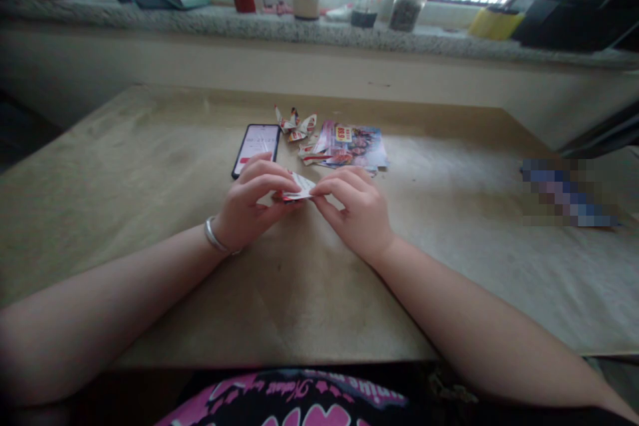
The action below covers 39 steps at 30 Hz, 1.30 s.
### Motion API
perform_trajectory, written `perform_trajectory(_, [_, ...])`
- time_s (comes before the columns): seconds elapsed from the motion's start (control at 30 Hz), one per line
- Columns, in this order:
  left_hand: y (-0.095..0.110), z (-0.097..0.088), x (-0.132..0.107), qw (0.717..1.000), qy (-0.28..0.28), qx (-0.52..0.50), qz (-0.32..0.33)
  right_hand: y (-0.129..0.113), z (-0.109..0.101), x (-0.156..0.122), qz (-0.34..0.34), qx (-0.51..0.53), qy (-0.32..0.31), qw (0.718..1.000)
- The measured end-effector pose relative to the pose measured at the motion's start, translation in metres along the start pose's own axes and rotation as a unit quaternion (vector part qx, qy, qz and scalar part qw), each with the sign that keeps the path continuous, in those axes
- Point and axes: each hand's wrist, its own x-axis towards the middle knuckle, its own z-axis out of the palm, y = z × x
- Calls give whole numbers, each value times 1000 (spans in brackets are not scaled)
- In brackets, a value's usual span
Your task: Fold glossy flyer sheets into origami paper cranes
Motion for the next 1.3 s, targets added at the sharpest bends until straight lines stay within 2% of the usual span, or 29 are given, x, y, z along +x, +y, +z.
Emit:
perform_trajectory(0.2, [3,-1,3,1000,27,-7,12,0,-2,1,-20,-43,13,999])
perform_trajectory(0.57, [-4,3,0,999,14,-9,-36,2,-3,2,-32,1,36,999])
perform_trajectory(0.8, [-3,2,-1,999,2,-13,-45,3,-3,1,-15,3,40,999])
perform_trajectory(1.3, [-1,2,1,1000,2,-25,-19,1,-3,2,0,9,39,999])
